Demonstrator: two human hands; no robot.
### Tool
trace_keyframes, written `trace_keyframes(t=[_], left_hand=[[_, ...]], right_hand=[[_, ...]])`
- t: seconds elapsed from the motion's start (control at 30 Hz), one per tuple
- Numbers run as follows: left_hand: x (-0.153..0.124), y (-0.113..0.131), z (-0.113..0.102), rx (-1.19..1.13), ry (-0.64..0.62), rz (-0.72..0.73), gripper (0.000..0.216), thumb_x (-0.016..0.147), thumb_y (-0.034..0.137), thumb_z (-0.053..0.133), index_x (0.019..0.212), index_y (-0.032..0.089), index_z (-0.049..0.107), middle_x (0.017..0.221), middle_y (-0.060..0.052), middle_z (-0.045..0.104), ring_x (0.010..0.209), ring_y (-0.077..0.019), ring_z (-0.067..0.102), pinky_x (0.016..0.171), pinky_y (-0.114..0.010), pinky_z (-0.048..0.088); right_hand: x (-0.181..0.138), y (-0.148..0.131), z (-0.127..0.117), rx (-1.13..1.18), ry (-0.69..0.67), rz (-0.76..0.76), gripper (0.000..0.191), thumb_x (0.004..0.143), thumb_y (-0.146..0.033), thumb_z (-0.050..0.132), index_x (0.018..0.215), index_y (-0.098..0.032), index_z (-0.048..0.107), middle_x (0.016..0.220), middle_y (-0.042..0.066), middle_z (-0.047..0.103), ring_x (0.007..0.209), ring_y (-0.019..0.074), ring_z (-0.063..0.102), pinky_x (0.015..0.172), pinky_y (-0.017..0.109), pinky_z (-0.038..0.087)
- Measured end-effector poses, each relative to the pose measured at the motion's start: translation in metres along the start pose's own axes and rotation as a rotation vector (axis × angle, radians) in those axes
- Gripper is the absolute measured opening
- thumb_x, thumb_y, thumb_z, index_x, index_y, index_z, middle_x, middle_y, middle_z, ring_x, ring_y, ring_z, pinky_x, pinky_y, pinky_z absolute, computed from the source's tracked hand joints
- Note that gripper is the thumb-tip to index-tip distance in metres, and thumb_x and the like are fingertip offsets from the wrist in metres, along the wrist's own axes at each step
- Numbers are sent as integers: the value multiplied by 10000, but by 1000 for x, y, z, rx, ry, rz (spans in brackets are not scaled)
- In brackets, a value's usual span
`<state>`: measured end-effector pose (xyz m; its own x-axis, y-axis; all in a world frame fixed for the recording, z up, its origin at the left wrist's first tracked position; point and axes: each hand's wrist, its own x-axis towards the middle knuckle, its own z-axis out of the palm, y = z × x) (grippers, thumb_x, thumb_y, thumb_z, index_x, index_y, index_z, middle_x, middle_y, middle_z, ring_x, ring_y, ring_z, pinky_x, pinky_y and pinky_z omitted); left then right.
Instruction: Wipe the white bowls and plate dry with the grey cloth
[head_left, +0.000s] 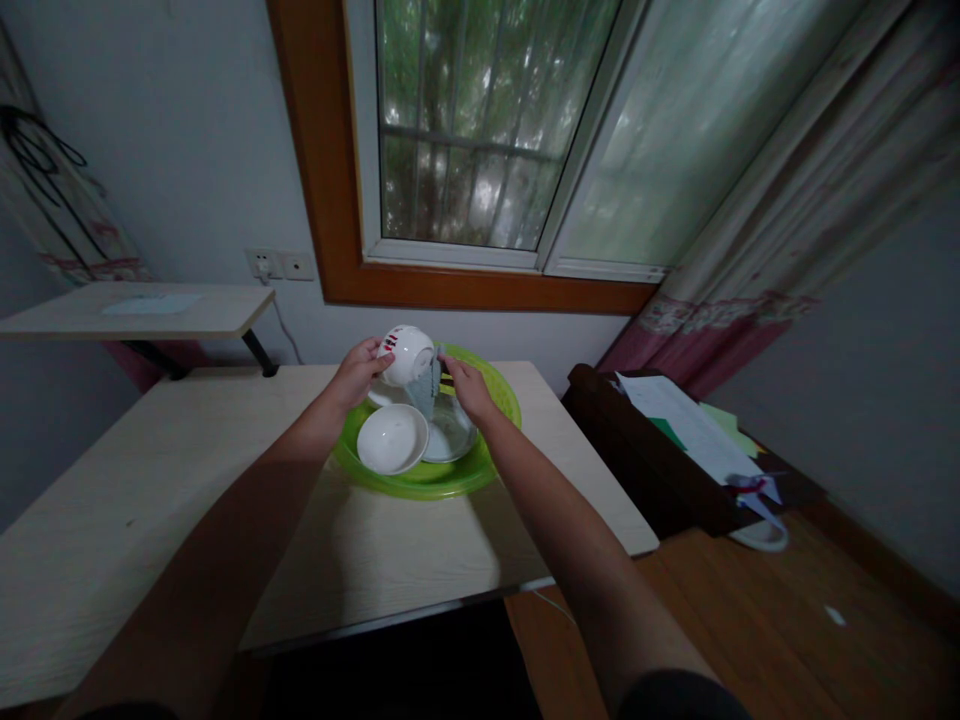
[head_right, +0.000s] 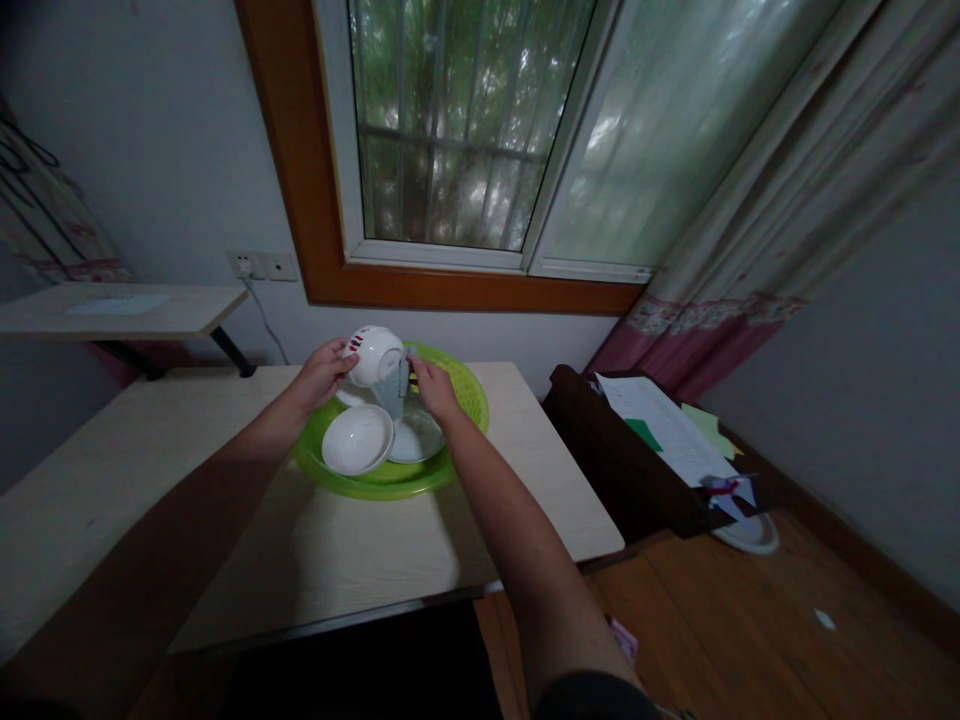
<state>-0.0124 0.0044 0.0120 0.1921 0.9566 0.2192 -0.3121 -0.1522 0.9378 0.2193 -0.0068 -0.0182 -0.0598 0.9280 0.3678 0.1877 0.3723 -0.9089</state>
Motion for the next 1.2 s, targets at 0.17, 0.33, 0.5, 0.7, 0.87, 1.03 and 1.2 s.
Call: trace_keyframes(t=[0.17, 0.33, 0.5, 0.7, 0.87, 1.03, 1.2], left_hand=[[-3, -1, 2, 21, -65, -39, 562, 624, 350, 885, 1064, 133, 611, 914, -77, 756, 724, -187, 691, 686, -290, 533], [-3, -3, 2, 37, -76, -31, 544, 629, 335, 885, 1065, 123, 638, 905, -85, 759, 710, -183, 688, 672, -280, 531], [-1, -2, 2, 22, -68, -8, 509, 645, 313, 873, 1064, 132, 646, 915, -72, 761, 696, -157, 675, 674, -261, 528], [-3, 0, 3, 39, -77, -26, 525, 662, 310, 863, 1103, 125, 646, 958, -96, 765, 720, -179, 684, 677, -281, 536], [-7, 4, 2, -26, -86, -30, 535, 679, 307, 851, 1140, 126, 651, 1009, -111, 762, 740, -178, 681, 671, -272, 532], [-9, 9, 2, -98, -108, -30, 598, 672, 293, 872, 1202, 133, 647, 1095, -121, 750, 831, -184, 685, 743, -280, 550], [-7, 7, 1, -122, -117, -60, 595, 653, 274, 893, 1181, 146, 650, 1099, -112, 737, 855, -181, 679, 758, -277, 553]], right_hand=[[-4, -13, -4, -137, 71, -132, 542, 1027, -605, 414, 1270, -244, 737, 1329, 73, 727, 1260, 229, 676, 1130, 462, 501], [-15, -34, -1, -394, -67, -433, 439, 1048, -418, 439, 1396, -263, 657, 1522, 46, 579, 1460, 207, 501, 1257, 454, 352], [-20, -42, 6, -506, -187, -590, 483, 1024, -350, 496, 1498, -279, 551, 1615, 42, 469, 1545, 205, 368, 1282, 459, 301], [-11, -24, 3, -390, -67, -333, 655, 958, -510, 623, 1538, -236, 492, 1620, 106, 456, 1521, 270, 400, 1274, 485, 298], [-9, -22, -3, -204, -96, -134, 655, 865, -575, 724, 1390, -195, 623, 1435, 126, 641, 1308, 299, 607, 1163, 501, 442], [-12, -27, -1, -27, -142, -3, 577, 856, -543, 747, 1316, -207, 658, 1303, 82, 724, 1155, 260, 687, 1063, 454, 532], [-11, -25, 1, 148, -124, 81, 603, 836, -545, 748, 1321, -200, 648, 1219, 85, 757, 1006, 244, 739, 943, 434, 605]])
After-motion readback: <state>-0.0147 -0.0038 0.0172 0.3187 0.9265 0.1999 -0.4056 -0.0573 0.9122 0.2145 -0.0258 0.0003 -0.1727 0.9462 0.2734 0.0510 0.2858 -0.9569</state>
